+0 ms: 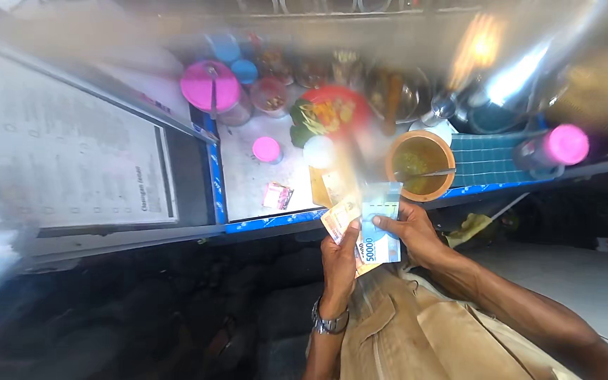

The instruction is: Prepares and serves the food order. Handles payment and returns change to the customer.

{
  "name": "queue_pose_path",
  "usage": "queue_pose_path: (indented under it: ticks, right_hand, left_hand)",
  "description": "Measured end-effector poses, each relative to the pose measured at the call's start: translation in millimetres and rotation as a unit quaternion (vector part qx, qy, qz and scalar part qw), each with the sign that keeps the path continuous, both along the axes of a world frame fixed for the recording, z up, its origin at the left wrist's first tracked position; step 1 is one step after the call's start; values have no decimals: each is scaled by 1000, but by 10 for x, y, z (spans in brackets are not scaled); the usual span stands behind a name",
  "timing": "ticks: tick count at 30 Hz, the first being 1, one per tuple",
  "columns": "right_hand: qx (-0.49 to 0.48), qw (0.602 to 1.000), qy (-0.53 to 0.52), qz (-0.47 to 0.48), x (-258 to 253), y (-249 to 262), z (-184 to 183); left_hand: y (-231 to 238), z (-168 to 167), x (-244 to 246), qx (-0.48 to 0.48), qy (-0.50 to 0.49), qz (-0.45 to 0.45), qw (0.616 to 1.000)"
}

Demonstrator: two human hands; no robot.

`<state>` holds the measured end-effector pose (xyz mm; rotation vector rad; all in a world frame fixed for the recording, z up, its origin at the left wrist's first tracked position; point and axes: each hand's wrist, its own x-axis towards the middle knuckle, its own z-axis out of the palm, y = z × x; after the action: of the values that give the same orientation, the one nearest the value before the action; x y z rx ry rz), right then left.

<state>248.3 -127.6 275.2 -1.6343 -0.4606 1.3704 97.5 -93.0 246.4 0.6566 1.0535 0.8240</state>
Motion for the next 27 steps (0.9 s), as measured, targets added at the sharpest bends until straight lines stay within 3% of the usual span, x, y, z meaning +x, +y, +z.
queue_pose_path:
  ticks: [4, 12, 17, 19, 24, 27]
  right_hand:
    - [3, 1000, -15, -13, -43, 36, -24]
    - [-6, 999, 19, 36, -116, 86, -96]
    - [-28, 998, 40, 30, -111, 136, -81]
    - [-26, 998, 30, 43, -134, 149, -86]
    - [-17, 977, -40, 208, -170, 167, -114]
    - [-24, 956, -89, 280, -48, 134, -81]
  left_hand:
    - [-18, -8, 29, 8, 8, 56, 998]
    - [-12, -48, -34, -23, -34, 39, 998]
    - [-9, -108, -193, -45, -166, 22, 985]
    - [-7, -131, -210, -62, -168, 4, 984]
    - [34, -130, -57, -80, -46, -3, 996]
    - [57, -153, -36, -116, -39, 35, 992]
